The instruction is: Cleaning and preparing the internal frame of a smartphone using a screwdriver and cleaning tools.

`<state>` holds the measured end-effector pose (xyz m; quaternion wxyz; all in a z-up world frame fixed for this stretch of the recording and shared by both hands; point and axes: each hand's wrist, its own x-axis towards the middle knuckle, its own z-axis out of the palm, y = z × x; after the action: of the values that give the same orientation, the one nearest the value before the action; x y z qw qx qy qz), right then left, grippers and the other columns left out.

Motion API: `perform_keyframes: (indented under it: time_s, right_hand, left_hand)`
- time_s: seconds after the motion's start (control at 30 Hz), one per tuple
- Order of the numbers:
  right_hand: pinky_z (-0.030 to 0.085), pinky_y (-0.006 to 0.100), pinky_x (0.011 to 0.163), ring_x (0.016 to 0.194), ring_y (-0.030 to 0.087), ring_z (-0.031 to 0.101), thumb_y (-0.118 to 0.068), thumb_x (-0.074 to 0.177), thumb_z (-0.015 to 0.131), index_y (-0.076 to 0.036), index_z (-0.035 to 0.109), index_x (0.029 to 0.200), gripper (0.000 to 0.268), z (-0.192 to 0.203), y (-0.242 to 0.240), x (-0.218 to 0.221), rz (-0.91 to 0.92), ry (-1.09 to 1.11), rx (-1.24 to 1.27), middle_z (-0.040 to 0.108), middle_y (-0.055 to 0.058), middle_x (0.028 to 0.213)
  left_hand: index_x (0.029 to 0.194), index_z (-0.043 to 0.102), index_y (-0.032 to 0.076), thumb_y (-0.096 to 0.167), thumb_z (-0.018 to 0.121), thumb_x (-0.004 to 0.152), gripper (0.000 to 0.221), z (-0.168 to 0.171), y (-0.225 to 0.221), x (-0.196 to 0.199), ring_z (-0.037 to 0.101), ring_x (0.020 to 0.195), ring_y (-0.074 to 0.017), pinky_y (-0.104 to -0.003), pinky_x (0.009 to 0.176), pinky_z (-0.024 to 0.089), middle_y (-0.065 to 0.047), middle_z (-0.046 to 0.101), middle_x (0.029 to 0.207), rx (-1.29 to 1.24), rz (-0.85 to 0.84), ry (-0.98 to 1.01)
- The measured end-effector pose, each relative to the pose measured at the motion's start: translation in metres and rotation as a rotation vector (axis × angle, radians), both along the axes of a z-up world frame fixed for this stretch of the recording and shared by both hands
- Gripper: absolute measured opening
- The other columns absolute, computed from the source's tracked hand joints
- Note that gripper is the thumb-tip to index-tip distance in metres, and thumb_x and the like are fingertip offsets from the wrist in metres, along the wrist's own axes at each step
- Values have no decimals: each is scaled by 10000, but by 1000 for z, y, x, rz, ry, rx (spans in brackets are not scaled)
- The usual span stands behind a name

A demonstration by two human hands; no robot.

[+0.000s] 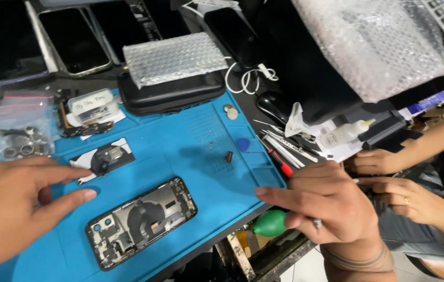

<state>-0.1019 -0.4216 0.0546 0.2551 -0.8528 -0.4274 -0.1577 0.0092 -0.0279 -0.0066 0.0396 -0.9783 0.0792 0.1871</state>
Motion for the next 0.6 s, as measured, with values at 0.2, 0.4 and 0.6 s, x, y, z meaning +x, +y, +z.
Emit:
perform_keyframes:
  time_s: [0.2,0.4,0.6]
  right_hand:
    - [343,324,475,488,175,443,-327,1086,444,-25,688,1235,415,-1,-9,0,5,-17,-4,530,12,647]
    - [348,320,483,498,179,443,-321,1102,476,-36,667,1313,402,-3,-6,5,12,4,-4,509,28,651]
    - [358,312,490,507,171,450,-300,1105,505,-41,650,1339,378,-6,-9,6,33,4,10,521,27,670]
  left_hand:
    - [1214,710,578,681,625,818,418,-24,13,3,767,738,-50,-220,811,597,137,728,740,-79,-41,-81]
    - [1256,724,507,597,688,801,465,-60,29,12,761,784,-114,-323,981,614,80,771,785,-203,-24,-69]
    - [1206,818,385,493,777,760,460,-57,29,9,769,629,-159,-299,874,613,-1,793,772,-367,33,-137]
